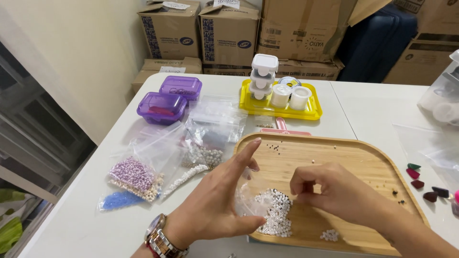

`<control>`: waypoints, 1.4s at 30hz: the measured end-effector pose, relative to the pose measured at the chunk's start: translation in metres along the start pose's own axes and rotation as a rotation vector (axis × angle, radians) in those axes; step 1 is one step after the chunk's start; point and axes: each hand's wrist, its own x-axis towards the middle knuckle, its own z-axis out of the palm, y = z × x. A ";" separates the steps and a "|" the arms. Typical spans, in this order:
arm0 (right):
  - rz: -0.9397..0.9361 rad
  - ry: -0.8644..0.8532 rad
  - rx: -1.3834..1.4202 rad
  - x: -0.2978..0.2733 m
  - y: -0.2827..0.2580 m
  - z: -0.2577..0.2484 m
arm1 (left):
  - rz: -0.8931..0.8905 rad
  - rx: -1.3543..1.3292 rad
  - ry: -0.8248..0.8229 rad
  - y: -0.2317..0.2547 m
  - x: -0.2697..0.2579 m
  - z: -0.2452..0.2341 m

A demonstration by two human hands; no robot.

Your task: Picking up small white beads from a wooden tray and placing them into a small plastic bag

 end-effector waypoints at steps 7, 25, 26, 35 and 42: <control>-0.100 -0.149 0.019 0.005 0.003 0.004 | -0.003 -0.039 0.008 0.002 0.001 -0.002; -0.173 0.064 0.026 0.011 -0.035 -0.003 | -0.018 -0.058 0.029 0.000 0.000 -0.003; -0.024 -0.028 -0.057 0.010 -0.028 -0.011 | -0.007 -0.065 0.038 -0.001 0.000 -0.004; 0.087 -0.212 -0.112 0.010 -0.008 0.004 | 0.001 -0.056 0.048 -0.004 -0.001 -0.002; 0.142 -0.228 -0.101 0.010 -0.013 0.008 | 0.007 -0.069 0.058 -0.004 -0.001 -0.002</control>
